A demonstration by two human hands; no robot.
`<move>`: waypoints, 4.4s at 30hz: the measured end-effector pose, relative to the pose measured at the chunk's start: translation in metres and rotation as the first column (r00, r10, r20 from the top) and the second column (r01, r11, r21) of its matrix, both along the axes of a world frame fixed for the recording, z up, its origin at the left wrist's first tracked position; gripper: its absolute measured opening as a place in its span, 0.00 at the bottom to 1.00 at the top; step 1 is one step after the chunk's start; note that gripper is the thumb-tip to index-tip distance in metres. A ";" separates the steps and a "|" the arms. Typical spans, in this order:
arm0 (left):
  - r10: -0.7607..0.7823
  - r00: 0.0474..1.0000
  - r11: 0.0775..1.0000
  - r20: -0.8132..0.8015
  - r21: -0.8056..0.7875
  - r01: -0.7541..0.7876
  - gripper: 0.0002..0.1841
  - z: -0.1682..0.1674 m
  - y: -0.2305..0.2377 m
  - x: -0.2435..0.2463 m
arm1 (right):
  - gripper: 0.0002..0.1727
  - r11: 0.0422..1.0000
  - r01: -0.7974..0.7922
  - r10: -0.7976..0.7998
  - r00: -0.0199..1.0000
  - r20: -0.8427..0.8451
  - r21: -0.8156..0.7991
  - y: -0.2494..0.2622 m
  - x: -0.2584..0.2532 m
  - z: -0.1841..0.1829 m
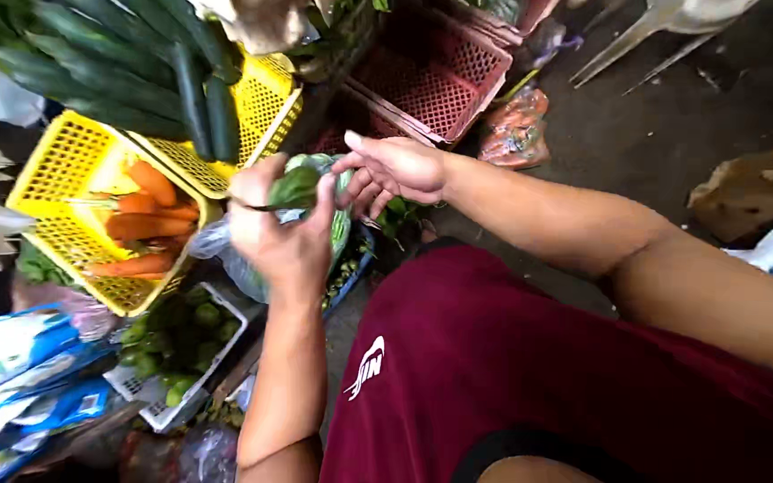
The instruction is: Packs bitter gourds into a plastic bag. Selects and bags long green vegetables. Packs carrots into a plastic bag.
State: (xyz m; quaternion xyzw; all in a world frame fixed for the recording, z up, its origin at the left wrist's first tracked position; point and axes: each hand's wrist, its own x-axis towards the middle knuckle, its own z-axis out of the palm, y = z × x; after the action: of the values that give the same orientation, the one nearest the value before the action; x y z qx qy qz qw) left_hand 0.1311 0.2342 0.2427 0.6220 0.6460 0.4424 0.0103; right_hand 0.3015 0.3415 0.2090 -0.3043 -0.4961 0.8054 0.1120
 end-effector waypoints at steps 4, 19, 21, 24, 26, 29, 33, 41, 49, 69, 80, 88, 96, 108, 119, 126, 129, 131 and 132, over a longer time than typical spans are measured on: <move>-0.172 0.983 0.956 -0.062 -0.252 0.152 0.32 -0.046 0.039 0.070 | 0.26 0.945 0.254 -0.263 0.965 -0.015 -0.207 0.029 0.024 -0.005; 0.446 0.877 0.338 -0.178 -0.874 -0.349 0.22 -0.231 -0.077 -0.057 | 0.23 0.617 -0.785 0.169 0.189 0.967 0.046 0.140 0.032 -0.176; 0.429 0.884 0.331 -0.186 -0.878 -0.346 0.23 -0.238 -0.078 -0.056 | 0.23 0.616 -0.787 0.140 0.155 0.978 0.037 0.135 0.024 -0.182; 0.402 0.901 0.369 -0.165 -0.871 -0.324 0.21 -0.239 -0.083 -0.058 | 0.22 0.601 -0.799 0.127 0.130 0.983 0.028 0.131 0.014 -0.187; 0.361 0.928 0.361 -0.094 -0.904 -0.232 0.22 -0.248 -0.087 -0.062 | 0.24 0.589 -0.808 0.127 0.103 0.987 0.008 0.128 0.012 -0.190; 0.377 0.926 0.344 0.004 -0.929 -0.136 0.23 -0.260 -0.088 -0.075 | 0.24 0.614 -0.790 0.103 0.074 0.992 -0.005 0.114 0.015 -0.188; 0.351 0.928 0.168 0.124 -0.983 0.067 0.27 -0.253 -0.082 -0.103 | 0.30 0.705 -0.705 0.017 0.133 0.991 0.082 0.102 0.033 -0.189; 0.177 0.970 -0.007 0.168 -0.985 0.172 0.37 -0.263 -0.069 -0.121 | 0.28 0.710 -0.674 0.008 0.298 0.955 0.204 0.076 0.050 -0.180; 0.172 0.975 -0.002 0.142 -0.990 0.144 0.38 -0.246 -0.062 -0.127 | 0.26 0.319 -0.903 -0.148 0.252 0.956 0.287 0.051 0.040 -0.183; 0.103 0.952 0.156 -0.287 -0.941 -0.301 0.28 -0.039 -0.051 -0.080 | 0.27 0.573 -0.756 0.134 0.467 0.874 0.316 0.115 0.061 -0.152; 0.474 0.878 0.435 0.070 -0.885 -0.165 0.24 0.057 -0.088 0.006 | 0.29 0.579 -0.769 0.247 0.482 0.841 0.271 0.126 0.098 -0.201; 0.418 0.793 0.395 0.443 -0.875 0.280 0.16 -0.065 0.046 0.035 | 0.45 0.512 -0.600 0.038 0.731 0.681 0.615 0.161 0.118 -0.185; 0.570 0.541 0.521 0.618 -0.781 0.344 0.16 -0.043 0.120 0.079 | 0.32 0.946 -0.197 0.038 0.856 0.516 0.258 0.193 0.105 -0.102; 0.467 0.550 0.507 0.692 -0.719 0.475 0.18 -0.121 0.121 0.147 | 0.33 0.651 -0.718 0.177 0.459 0.870 0.246 0.196 0.070 -0.234; 0.788 0.611 0.342 0.083 -0.883 -0.321 0.17 -0.127 -0.068 0.006 | 0.35 0.489 -0.858 0.134 0.251 0.959 0.156 0.178 0.051 -0.234; 0.576 0.785 0.298 -0.227 -0.836 -0.461 0.20 -0.172 -0.069 -0.065 | 0.32 0.493 -0.862 0.100 0.192 0.976 0.119 0.170 0.036 -0.236; 0.514 0.780 0.170 -0.356 -0.849 -0.500 0.23 -0.189 -0.082 -0.095 | 0.36 0.545 -0.831 0.086 0.189 0.978 0.113 0.166 0.042 -0.240; 0.441 0.820 0.111 -0.366 -0.884 -0.455 0.25 -0.204 -0.090 -0.107 | 0.36 0.593 -0.794 0.044 0.201 0.979 0.136 0.170 0.054 -0.238; 0.399 0.838 0.074 -0.373 -0.897 -0.435 0.27 -0.209 -0.094 -0.112 | 0.37 0.624 -0.766 0.020 0.213 0.977 0.154 0.171 0.056 -0.232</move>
State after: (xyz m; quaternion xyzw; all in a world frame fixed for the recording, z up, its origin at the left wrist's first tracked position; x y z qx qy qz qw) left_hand 0.0188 0.1403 0.0341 0.2721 0.9238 -0.0815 0.2566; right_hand 0.3579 0.5124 -0.0232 -0.4914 -0.7647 0.2628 -0.3236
